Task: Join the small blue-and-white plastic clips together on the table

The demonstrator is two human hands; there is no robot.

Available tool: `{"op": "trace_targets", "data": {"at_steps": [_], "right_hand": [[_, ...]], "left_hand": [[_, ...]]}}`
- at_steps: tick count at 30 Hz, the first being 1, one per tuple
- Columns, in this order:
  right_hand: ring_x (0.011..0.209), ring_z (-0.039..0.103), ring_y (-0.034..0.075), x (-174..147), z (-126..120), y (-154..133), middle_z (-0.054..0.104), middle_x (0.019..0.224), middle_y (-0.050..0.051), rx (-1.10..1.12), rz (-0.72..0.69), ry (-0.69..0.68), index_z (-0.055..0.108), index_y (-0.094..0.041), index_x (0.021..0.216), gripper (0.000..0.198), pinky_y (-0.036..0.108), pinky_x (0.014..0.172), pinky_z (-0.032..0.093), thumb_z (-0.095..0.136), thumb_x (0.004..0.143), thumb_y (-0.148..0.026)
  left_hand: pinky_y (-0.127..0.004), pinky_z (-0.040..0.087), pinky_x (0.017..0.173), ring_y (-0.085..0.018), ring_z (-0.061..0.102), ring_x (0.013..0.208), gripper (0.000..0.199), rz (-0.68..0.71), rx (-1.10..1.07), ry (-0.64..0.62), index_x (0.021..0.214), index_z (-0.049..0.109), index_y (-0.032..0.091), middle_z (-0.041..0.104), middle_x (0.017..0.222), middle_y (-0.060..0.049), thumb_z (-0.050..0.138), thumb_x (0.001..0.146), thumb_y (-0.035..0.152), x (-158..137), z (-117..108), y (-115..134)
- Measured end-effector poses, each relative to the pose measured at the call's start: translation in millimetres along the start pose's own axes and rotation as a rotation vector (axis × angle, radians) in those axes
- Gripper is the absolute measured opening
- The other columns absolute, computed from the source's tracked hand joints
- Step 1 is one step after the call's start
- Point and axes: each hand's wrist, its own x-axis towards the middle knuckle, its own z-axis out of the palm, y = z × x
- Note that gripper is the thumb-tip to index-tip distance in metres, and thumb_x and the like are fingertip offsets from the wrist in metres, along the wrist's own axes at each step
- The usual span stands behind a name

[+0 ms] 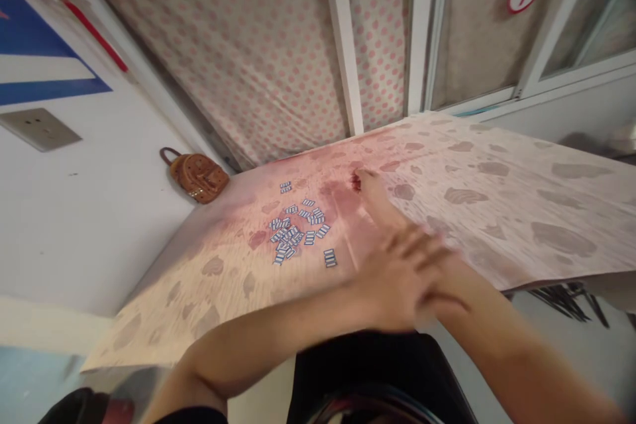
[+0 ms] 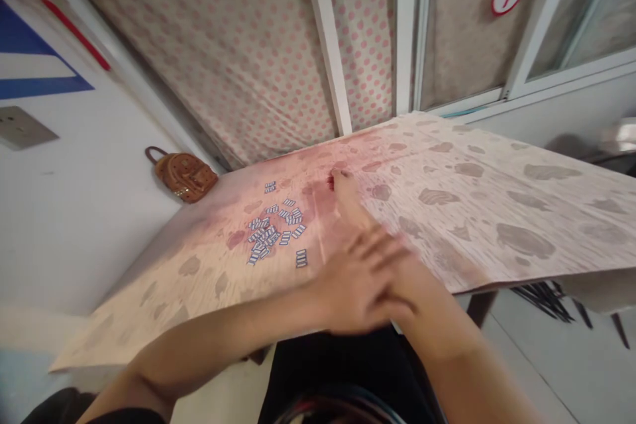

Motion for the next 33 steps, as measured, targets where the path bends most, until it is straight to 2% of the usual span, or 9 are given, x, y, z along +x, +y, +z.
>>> {"op": "trace_targets", "data": {"at_steps": [3, 5, 7, 10, 13, 16, 20, 27, 33], "right_hand": [[0.054, 0.056, 0.013, 12.7, 10.6, -8.7, 0.06, 0.066, 0.003, 0.112, 0.163, 0.062, 0.057, -0.02, 0.07, 0.02, 0.025, 0.051, 0.045, 0.051, 0.086, -0.029], [0.051, 0.053, 0.011, 14.0, 15.2, -14.8, 0.057, 0.063, 0.001, 0.162, 0.223, 0.075, 0.055, -0.02, 0.068, 0.016, 0.023, 0.049, 0.043, 0.052, 0.083, -0.024], [0.05, 0.052, 0.01, 10.9, 16.6, -21.3, 0.056, 0.061, 0.0, 0.2, 0.257, 0.089, 0.055, -0.02, 0.067, 0.015, 0.021, 0.048, 0.042, 0.052, 0.081, -0.02], [0.05, 0.051, 0.009, 4.0, 15.9, -31.0, 0.056, 0.059, 0.0, 0.269, 0.305, 0.127, 0.055, -0.02, 0.064, 0.019, 0.02, 0.048, 0.04, 0.052, 0.082, -0.016], [0.05, 0.05, 0.008, -1.1, 15.9, -38.5, 0.056, 0.058, 0.0, 0.306, 0.343, 0.143, 0.057, -0.019, 0.062, 0.021, 0.02, 0.048, 0.039, 0.054, 0.082, -0.014], [0.049, 0.049, 0.008, -5.5, 17.7, -41.6, 0.057, 0.059, 0.0, 0.265, 0.336, 0.116, 0.06, -0.018, 0.064, 0.02, 0.02, 0.048, 0.039, 0.055, 0.082, -0.014], [0.049, 0.05, 0.008, -12.4, 22.3, -40.9, 0.058, 0.058, 0.0, 0.13, 0.26, 0.05, 0.063, -0.018, 0.068, 0.018, 0.021, 0.05, 0.04, 0.055, 0.083, -0.016], [0.053, 0.053, 0.011, -17.1, 27.6, -31.9, 0.061, 0.058, 0.0, -0.161, 0.055, -0.126, 0.062, -0.019, 0.069, 0.018, 0.023, 0.054, 0.042, 0.054, 0.084, -0.022], [0.058, 0.058, 0.015, -20.4, 28.8, -16.9, 0.064, 0.061, 0.001, -0.427, -0.07, -0.284, 0.063, -0.021, 0.075, 0.016, 0.026, 0.06, 0.046, 0.058, 0.086, -0.031]], "left_hand": [[-0.03, 0.029, 0.122, -0.015, 0.032, 0.148, 0.048, 0.237, -0.131, 0.007, 0.142, 0.051, 0.028, 0.044, 0.155, 0.001, 0.043, 0.099, 0.049, -19.6, -11.7, 35.5], [-0.023, 0.035, 0.117, -0.011, 0.051, 0.134, 0.04, 0.188, -0.215, 0.079, 0.131, 0.061, 0.025, 0.059, 0.142, 0.001, 0.038, 0.103, 0.041, -31.8, -20.9, 24.1], [-0.026, 0.047, 0.103, -0.014, 0.064, 0.115, 0.03, -0.124, -0.242, 0.16, 0.112, 0.07, 0.026, 0.072, 0.12, 0.001, 0.044, 0.1, 0.037, -43.5, -27.9, -14.2], [-0.031, 0.051, 0.087, -0.02, 0.068, 0.097, 0.013, -0.712, -0.143, 0.173, 0.092, 0.074, 0.022, 0.075, 0.099, -0.004, 0.062, 0.088, 0.028, -59.2, -31.6, -89.9], [-0.027, 0.047, 0.07, -0.02, 0.067, 0.085, 0.015, -0.985, -0.173, 0.105, 0.084, 0.073, 0.021, 0.074, 0.09, -0.004, 0.072, 0.079, 0.035, -68.3, -27.2, -143.6], [-0.025, 0.043, 0.061, -0.017, 0.065, 0.075, 0.032, -0.974, -0.282, 0.014, 0.084, 0.072, 0.021, 0.071, 0.084, -0.002, 0.079, 0.07, 0.048, -68.2, -16.7, -161.4], [-0.024, 0.042, 0.062, -0.017, 0.063, 0.076, 0.028, -0.843, -0.356, -0.015, 0.08, 0.071, 0.02, 0.069, 0.079, -0.001, 0.083, 0.066, 0.041, -64.3, -2.2, -163.7], [-0.026, 0.046, 0.074, -0.016, 0.063, 0.084, 0.019, -0.769, -0.434, 0.291, 0.088, 0.074, 0.018, 0.071, 0.091, -0.004, 0.074, 0.076, 0.033, -88.1, -16.7, -183.3], [-0.025, 0.045, 0.069, -0.017, 0.064, 0.08, 0.018, -0.607, -0.467, 0.055, 0.081, 0.074, 0.019, 0.07, 0.08, -0.002, 0.082, 0.067, 0.026, -100.1, -23.3, -183.8]]}}
